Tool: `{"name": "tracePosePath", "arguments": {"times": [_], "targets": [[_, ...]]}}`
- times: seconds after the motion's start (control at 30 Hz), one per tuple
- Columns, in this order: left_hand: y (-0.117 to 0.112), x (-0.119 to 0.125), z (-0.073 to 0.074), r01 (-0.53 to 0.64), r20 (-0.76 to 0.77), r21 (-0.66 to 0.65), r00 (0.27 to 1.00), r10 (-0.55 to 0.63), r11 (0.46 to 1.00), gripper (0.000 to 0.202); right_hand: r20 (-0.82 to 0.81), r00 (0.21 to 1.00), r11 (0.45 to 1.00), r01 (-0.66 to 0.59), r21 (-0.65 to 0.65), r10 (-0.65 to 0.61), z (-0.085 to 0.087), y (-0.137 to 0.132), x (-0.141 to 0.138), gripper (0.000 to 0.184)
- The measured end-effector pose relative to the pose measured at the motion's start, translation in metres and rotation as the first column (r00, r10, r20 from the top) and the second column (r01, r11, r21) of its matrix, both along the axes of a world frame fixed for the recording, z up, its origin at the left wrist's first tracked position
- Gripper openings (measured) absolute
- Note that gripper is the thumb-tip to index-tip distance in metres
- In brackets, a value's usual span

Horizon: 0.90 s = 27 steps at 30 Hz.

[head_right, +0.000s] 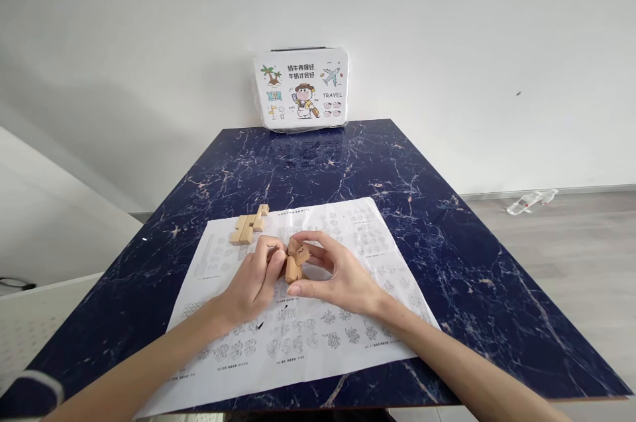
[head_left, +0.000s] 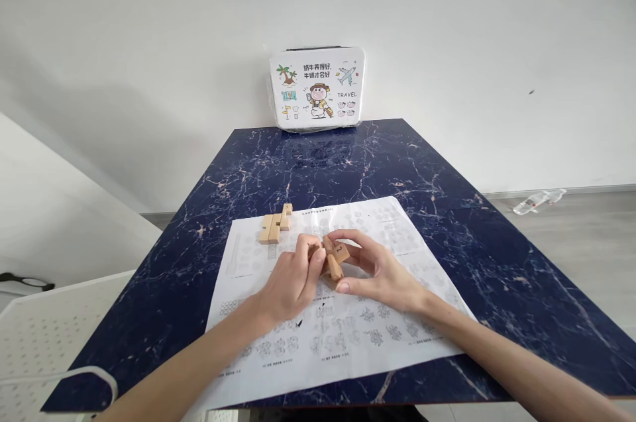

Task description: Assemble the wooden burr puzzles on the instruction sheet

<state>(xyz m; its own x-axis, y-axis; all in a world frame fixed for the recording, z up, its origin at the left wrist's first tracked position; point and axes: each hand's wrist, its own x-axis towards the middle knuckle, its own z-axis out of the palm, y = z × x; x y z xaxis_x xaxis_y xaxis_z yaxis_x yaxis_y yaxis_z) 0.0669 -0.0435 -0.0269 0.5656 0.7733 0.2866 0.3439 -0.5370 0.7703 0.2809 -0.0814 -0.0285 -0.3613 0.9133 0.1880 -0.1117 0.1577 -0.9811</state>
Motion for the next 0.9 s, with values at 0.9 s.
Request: {"name": "tracePosePath", "arguments": {"times": [0.9], "targets": [[0.000, 0.006, 0.020, -0.106, 0.082, 0.040, 0.991, 0.103, 0.994, 0.027, 0.112, 0.993, 0.999, 0.037, -0.017, -0.035, 0.001, 0.000, -0.001, 0.086]]}}
